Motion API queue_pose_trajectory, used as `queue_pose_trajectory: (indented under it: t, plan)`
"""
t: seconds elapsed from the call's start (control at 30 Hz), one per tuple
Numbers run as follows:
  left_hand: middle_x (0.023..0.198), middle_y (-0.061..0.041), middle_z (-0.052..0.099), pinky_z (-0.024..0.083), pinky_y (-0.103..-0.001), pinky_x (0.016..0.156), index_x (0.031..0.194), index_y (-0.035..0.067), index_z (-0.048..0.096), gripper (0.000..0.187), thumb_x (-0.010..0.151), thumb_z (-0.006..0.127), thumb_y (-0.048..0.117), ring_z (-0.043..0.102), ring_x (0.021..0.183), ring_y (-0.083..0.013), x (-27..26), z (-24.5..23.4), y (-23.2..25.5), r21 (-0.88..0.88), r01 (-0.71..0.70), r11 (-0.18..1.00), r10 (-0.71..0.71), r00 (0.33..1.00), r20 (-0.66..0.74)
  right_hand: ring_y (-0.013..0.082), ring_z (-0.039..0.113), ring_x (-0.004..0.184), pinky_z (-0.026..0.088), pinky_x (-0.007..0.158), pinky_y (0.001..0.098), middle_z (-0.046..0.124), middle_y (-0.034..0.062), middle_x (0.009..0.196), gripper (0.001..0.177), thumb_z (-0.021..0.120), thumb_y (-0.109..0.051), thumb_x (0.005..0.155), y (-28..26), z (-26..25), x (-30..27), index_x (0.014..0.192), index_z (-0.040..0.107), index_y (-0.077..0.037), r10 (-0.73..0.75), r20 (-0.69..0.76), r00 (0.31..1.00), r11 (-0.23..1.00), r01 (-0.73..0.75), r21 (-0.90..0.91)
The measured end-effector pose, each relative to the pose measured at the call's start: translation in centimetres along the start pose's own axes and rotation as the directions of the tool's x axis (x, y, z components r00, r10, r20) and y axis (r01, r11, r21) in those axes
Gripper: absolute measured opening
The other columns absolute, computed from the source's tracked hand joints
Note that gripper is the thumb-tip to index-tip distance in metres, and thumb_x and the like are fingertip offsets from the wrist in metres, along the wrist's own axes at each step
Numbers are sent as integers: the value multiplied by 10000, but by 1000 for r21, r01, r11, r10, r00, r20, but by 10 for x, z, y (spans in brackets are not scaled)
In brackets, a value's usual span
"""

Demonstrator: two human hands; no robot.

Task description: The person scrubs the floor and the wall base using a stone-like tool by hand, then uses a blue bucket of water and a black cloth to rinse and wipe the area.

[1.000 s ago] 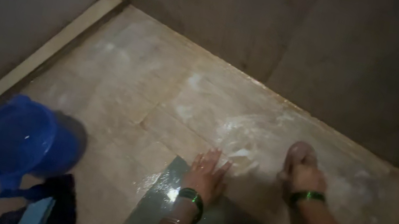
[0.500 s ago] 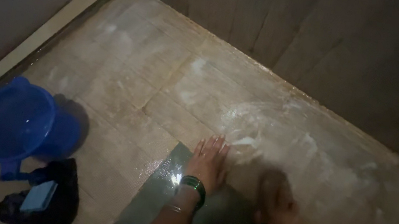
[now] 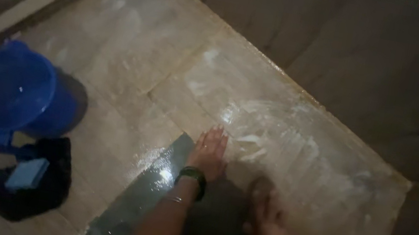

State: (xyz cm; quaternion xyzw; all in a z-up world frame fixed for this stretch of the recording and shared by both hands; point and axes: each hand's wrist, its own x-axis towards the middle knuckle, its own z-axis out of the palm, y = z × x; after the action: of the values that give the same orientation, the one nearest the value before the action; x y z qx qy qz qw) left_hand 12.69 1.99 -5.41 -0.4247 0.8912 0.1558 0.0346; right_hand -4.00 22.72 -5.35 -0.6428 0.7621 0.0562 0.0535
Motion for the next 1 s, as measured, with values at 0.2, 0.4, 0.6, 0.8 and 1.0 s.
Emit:
queue_pose_trajectory:
  t: [0.2,0.4,0.6,0.8,1.0]
  plan:
    - [1631,-221,239,126,-485,1240,1525,0,307,784,889,602,351,186,1526,-336,0,24,-3,-150,-16,989,-8,987,-160,493,596,1166,549,944,521,353,208,1567,960,785,-342,740,11,-11,65,1569,316,-228,43,-103,994,993,-31,115]
    - [1634,-190,290,134,-478,1267,1523,10,357,679,928,543,277,223,1542,-311,8,29,-5,-160,-36,986,0,975,-220,424,661,1075,549,917,529,464,189,1457,786,827,-479,750,17,-73,176,1407,460,-250,179,-2,984,981,-179,77]
    - [1657,-140,240,105,-516,1228,1541,190,361,640,952,546,361,187,1538,-292,0,4,-6,-106,3,994,-14,995,-98,412,673,1006,580,812,523,531,163,1395,788,723,-327,823,-30,-11,70,1524,373,-245,105,-71,992,981,-92,169]
    - [1676,-118,187,85,-491,1250,1499,320,429,587,940,588,399,164,1546,-273,-3,-13,-17,-180,144,973,-169,977,-130,461,622,1060,578,819,529,438,229,1421,1054,829,-324,675,-51,-7,64,1549,242,-280,175,-44,984,944,-155,290]
    - [1667,-77,182,75,-495,1234,1525,249,381,604,958,552,364,150,1538,-260,7,-34,-40,-163,116,980,-123,992,-32,454,644,1059,553,873,541,379,183,1546,834,806,-469,772,-22,-74,208,1467,388,-278,111,-9,994,993,-110,40]
